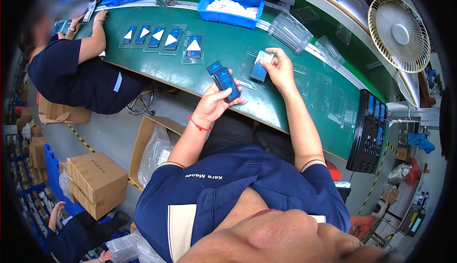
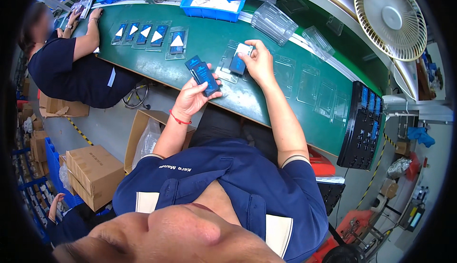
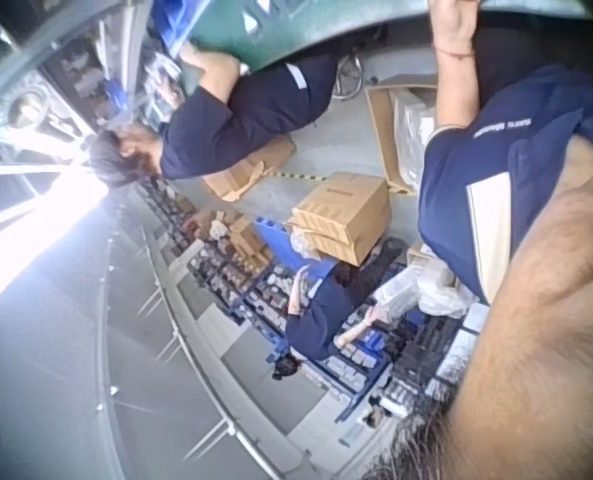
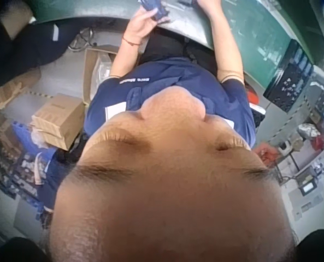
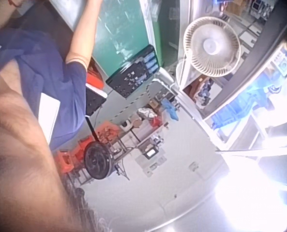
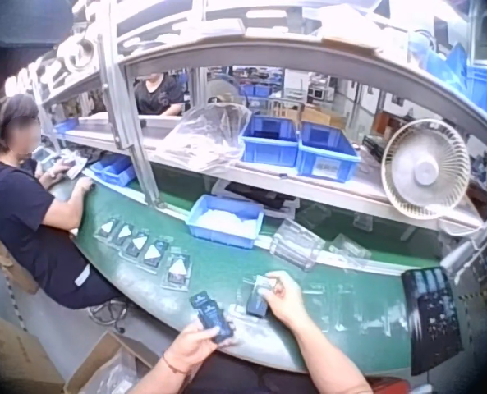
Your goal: The person assembles small blue electronic devices into clear plastic clamshell packaging. They place the devices into the bottom halves of the cases, add white triangular inserts, and close the lids. The process is repeated for multiple units on a green assembly table.
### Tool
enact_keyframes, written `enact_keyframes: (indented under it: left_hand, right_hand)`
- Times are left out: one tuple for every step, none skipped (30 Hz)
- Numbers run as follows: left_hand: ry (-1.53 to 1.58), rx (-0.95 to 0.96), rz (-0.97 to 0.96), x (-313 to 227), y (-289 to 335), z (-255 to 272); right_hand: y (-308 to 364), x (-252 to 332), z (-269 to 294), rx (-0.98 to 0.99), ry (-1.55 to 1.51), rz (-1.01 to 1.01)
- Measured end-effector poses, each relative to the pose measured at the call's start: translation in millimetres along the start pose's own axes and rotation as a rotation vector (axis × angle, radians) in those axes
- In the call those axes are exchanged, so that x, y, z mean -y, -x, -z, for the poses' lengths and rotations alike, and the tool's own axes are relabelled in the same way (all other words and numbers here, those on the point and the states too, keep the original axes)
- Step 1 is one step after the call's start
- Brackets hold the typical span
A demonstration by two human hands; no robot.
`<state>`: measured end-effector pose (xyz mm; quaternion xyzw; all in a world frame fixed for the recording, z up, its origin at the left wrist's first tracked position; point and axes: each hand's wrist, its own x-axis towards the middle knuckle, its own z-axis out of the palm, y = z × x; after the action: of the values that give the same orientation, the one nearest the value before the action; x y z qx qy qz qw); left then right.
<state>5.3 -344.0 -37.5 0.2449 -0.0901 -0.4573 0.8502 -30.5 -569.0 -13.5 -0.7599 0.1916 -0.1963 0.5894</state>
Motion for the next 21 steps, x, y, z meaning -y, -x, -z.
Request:
enact_keyframes:
  left_hand:
    - [-0.002, -0.01, 0.01, 0.0, -0.4, 2.0]
    - [-0.005, -0.019, 0.02, 0.9, -1.3, 5.1]
    - [-0.006, -0.031, 0.027, 0.4, -1.7, 6.4]
    - [-0.005, -0.053, 0.026, 0.9, -2.5, 6.8]
    - [-0.005, -0.074, 0.025, 2.2, -3.9, 6.2]
    - [-0.003, -0.096, 0.026, 3.7, -4.3, 5.3]
    - [-0.012, -0.107, 0.023, 4.2, -4.3, 4.2]
    - [-0.022, -0.118, 0.02, 4.2, -4.2, 2.7]
    - [-0.029, -0.13, 0.014, 4.5, -4.0, 2.0]
    - [-0.034, -0.133, 0.01, 5.3, -4.0, 2.1]
    - [-0.04, -0.137, 0.005, 6.0, -4.2, 2.3]
    - [-0.046, -0.14, 0.002, 7.0, -4.4, 2.1]
    - [-0.058, -0.147, -0.003, 8.1, -4.5, 2.0]
    - [-0.071, -0.153, -0.008, 9.5, -4.6, 1.8]
    - [-0.085, -0.159, -0.017, 9.6, -4.8, 1.1]
    - [-0.093, -0.169, -0.024, 10.1, -4.8, -0.3]
    - [-0.1, -0.178, -0.031, 10.9, -4.9, -2.0]
    - [-0.106, -0.192, -0.044, 11.3, -4.5, -3.5]
    - [-0.144, -0.215, -0.048, 12.2, -4.8, -2.5]
    - [-0.183, -0.237, -0.051, 13.7, -5.7, 0.1]
    - [-0.222, -0.248, -0.049, 13.1, -8.6, -2.1]
  right_hand:
    - [-2.4, -2.4, -0.6, -0.043, 0.216, 0.015]
    - [-1.8, -4.7, -3.3, -0.051, 0.409, 0.031]
    - [1.7, 2.8, -9.2, -0.054, 0.604, 0.048]
    - [6.5, 12.0, -13.7, -0.032, 0.666, 0.013]
    - [6.5, 6.4, -17.7, -0.039, 0.81, 0.115]
    - [8.2, 1.3, -20.5, -0.058, 0.868, 0.2]
    - [10.0, -2.4, -22.0, -0.076, 0.926, 0.285]
    - [12.2, -5.1, -21.6, -0.075, 0.954, 0.329]
    - [15.7, -4.6, -21.3, -0.072, 0.983, 0.375]
    - [18.9, -4.0, -21.2, -0.068, 1.011, 0.422]
    - [21.9, -2.7, -22.2, -0.053, 1.071, 0.436]
    - [25.2, -1.0, -23.5, -0.039, 1.131, 0.449]
    - [27.1, -0.5, -24.2, -0.024, 1.19, 0.463]
    - [27.0, -10.2, -25.0, -0.028, 1.212, 0.518]
    - [26.0, -8.5, -24.9, -0.002, 1.225, 0.515]
    - [25.2, -5.5, -24.7, 0.024, 1.238, 0.512]
    - [25.0, -3.4, -24.3, 0.049, 1.251, 0.509]
    - [23.9, -2.4, -23.4, 0.05, 1.24, 0.506]
    - [22.8, -1.9, -21.2, 0.051, 1.23, 0.502]
    - [21.9, -1.1, -19.4, 0.051, 1.219, 0.497]
    - [22.1, 0.9, -16.2, 0.022, 1.134, 0.482]
